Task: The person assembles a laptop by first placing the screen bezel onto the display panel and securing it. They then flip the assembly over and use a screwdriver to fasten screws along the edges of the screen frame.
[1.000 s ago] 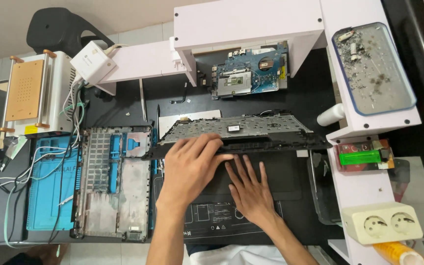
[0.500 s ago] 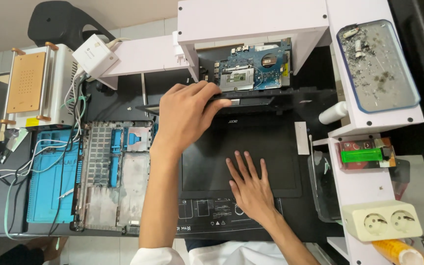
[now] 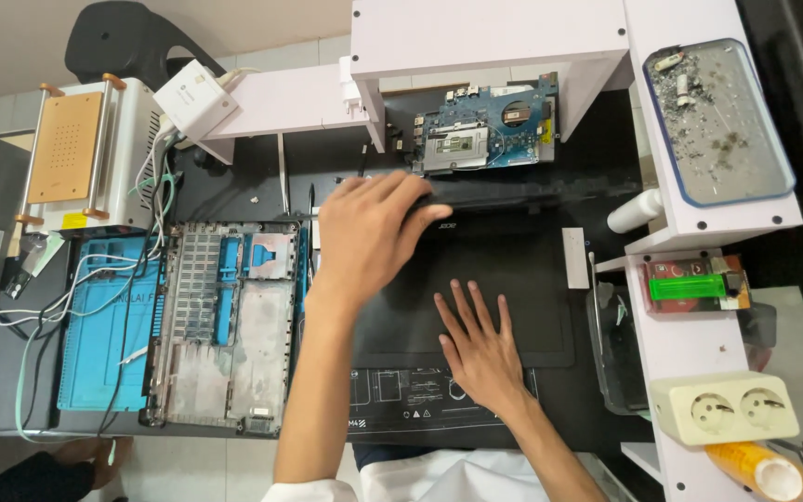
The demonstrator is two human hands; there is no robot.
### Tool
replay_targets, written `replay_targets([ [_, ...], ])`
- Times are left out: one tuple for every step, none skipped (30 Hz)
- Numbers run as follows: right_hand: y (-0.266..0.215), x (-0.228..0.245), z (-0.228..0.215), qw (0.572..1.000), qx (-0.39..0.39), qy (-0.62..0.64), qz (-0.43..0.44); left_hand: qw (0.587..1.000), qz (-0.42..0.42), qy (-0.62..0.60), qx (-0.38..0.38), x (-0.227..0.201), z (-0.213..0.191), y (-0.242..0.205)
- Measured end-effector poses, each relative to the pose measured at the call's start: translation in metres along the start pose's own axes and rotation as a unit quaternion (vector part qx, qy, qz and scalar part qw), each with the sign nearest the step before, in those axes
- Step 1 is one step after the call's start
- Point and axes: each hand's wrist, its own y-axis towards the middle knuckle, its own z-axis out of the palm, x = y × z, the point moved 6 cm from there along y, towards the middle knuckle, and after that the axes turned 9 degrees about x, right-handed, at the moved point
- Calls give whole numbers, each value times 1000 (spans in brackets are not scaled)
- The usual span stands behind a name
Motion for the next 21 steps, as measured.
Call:
replay_targets([
  [-1,1,-1,1000,0,0,2,1000,1,-1,1,-8,-1,-11],
  [-1,-1,-2,1000,-2,17,3,1000,-8,-14,9,-14,0,-20],
  [-1,-2,-3,999,-4,35,3,999,-17,-26,17,-20,1,-30],
  [-1,-5,0,999,-8,32,6,999,-11,-27,14,-28,3,-42],
  [0,-9,6,999,-3,38,9,998,-29,-38,37,-32,8,-54],
  [-3,-10,13,999,6,47,14,996,-49,-51,63,-37,14,-69],
  [-4,-12,15,999,5,46,17,995,-47,-53,64,-40,20,-80],
  [-6,-12,15,999,-19,51,4,994,-48,-61,76,-44,27,-92],
  [-7,-12,15,998,-43,55,-8,992,-48,-70,88,-47,33,-104],
  [-10,-15,20,998,-41,54,-7,992,-49,-72,88,-50,38,-112],
  [-12,-21,28,998,-12,57,15,992,-53,-85,82,-52,41,-120],
  [-13,-28,36,997,16,59,36,991,-58,-97,73,-55,44,-128],
  [-21,-39,44,998,17,57,35,991,-59,-99,71,-56,49,-134],
  [-33,-72,50,920,-86,350,152,988,-66,-115,74,-55,55,-139],
  [-49,-101,69,736,-176,604,251,986,-72,-131,77,-54,62,-144],
  [-54,-110,59,737,-173,603,252,985,-76,-133,76,-54,64,-149],
  [-65,-124,62,541,-227,760,281,986,-76,-131,72,-55,66,-155],
  [-71,-133,64,309,-268,865,290,986,-75,-131,66,-56,70,-158],
  [-72,-133,51,312,-268,864,290,986,-76,-133,64,-57,73,-161],
  [-70,-130,39,304,-247,879,270,985,-77,-142,66,-56,76,-163],
  [-68,-127,26,296,-225,894,250,983,-77,-152,69,-55,80,-165],
])
